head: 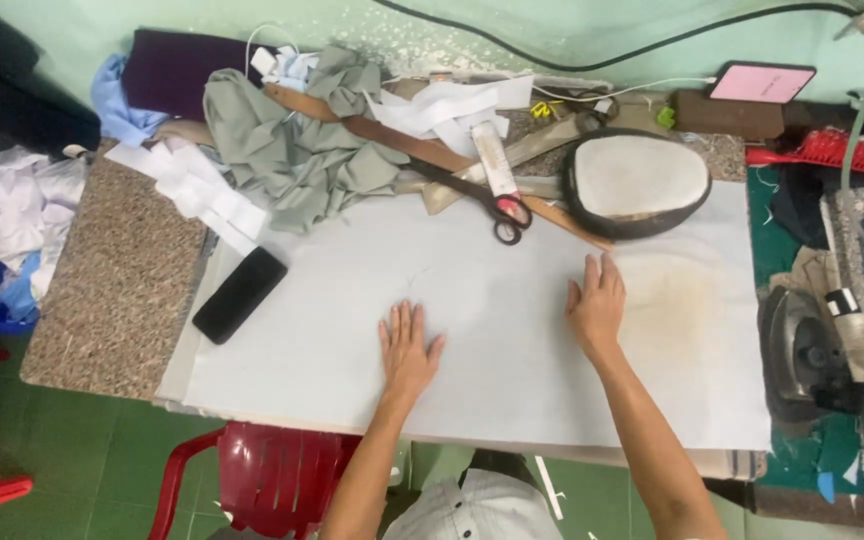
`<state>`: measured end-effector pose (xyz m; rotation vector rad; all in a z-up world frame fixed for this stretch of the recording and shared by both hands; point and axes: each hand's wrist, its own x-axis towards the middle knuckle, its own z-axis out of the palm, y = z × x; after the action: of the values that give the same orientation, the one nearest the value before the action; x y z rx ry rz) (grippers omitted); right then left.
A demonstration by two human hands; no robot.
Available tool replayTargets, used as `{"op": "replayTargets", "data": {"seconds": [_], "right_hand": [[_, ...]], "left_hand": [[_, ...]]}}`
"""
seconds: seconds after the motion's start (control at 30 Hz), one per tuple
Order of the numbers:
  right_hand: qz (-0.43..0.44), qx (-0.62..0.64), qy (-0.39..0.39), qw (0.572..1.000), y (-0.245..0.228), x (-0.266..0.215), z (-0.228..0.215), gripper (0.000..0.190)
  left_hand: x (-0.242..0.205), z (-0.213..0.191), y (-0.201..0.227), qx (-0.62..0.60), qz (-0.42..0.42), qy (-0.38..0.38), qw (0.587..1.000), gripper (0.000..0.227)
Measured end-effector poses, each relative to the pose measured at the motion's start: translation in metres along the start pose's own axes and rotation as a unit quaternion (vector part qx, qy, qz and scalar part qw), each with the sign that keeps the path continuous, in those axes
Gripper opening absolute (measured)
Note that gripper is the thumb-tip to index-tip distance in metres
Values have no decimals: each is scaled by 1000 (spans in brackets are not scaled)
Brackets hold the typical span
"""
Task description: The person irons a light green fabric piece on a white worktable, then uses scissors to trim the edge. They fold the fabric, iron it again, and continue pressing the edges with an iron.
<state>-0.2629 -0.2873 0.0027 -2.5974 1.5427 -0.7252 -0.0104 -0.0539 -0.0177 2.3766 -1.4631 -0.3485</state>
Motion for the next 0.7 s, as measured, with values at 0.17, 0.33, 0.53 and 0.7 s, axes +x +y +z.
{"op": "replayTargets", "data": {"seconds": [0.17, 0.33, 0.53, 0.7], "right_hand": [[-39, -66, 2, 997, 47, 61, 30, 69], [-97, -71, 15, 993, 64, 101, 52, 63], [-39, -47, -18, 998, 37, 103, 92, 70], [-207, 23, -53, 977, -91, 62, 97, 56]], "left_hand": [[9, -14, 22, 66, -53, -38, 996, 69], [11, -23, 24, 54, -82, -62, 993, 69], [11, -33, 28, 23, -86, -97, 991, 69], [5, -7, -13, -24, -4, 64, 998, 67]]}}
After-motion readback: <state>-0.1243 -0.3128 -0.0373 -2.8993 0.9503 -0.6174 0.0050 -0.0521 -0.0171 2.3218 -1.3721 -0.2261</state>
